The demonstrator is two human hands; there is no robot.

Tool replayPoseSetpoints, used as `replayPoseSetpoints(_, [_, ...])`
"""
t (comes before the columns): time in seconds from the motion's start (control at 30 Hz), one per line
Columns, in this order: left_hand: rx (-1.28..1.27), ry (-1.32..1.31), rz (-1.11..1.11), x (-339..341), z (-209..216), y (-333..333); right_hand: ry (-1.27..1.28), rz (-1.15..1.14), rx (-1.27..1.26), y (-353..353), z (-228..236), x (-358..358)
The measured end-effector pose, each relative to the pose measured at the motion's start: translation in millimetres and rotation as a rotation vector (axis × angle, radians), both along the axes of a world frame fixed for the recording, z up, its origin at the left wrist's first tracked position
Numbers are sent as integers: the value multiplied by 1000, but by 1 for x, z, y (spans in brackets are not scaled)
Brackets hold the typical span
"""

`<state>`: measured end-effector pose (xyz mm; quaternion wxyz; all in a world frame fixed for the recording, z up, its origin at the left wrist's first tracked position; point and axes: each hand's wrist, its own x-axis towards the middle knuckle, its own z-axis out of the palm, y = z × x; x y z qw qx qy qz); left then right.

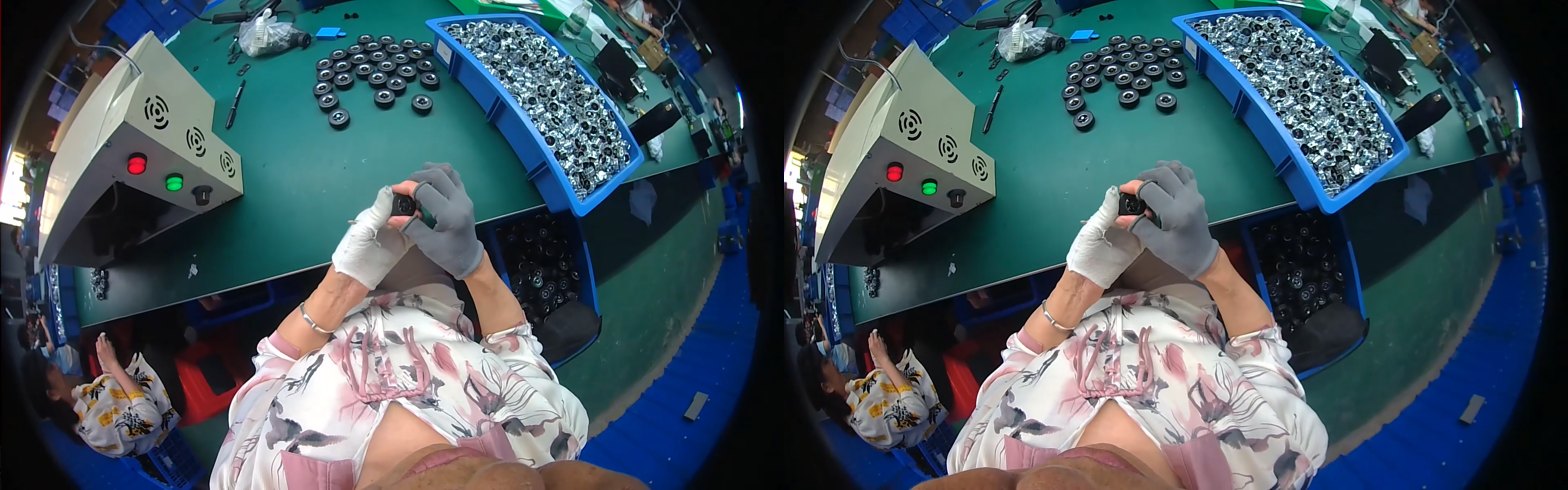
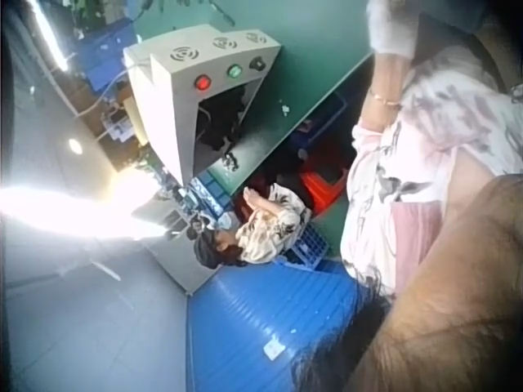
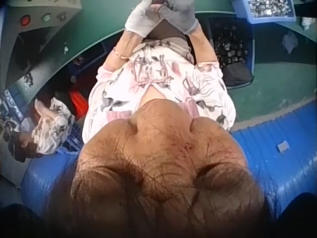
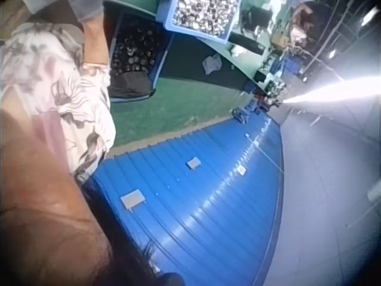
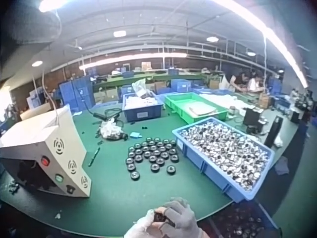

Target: Assembling metal ball bearings into plastic or rubber circular housings at a factory workbench.

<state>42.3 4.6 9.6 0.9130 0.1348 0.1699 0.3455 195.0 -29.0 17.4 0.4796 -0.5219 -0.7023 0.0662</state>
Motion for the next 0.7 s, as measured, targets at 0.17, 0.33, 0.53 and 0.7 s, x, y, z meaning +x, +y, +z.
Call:
replayPoseSetpoints(0.17, [69, 172, 24, -6, -14, 2, -8, -3, 104, 3, -2, -4])
replayPoseSetpoints(0.33, [102, 160, 19, 1, -10, -2, 5, -4, 58, 1, -2, 1])
replayPoseSetpoints(0.53, [-31, 103, -24, 4, -4, 0, 307, 94, -102, -1, -11, 7])
replayPoseSetpoints(0.7, [21, 164, -28, 5, 0, -2, 1030, 240, -409, -9, -12, 12])
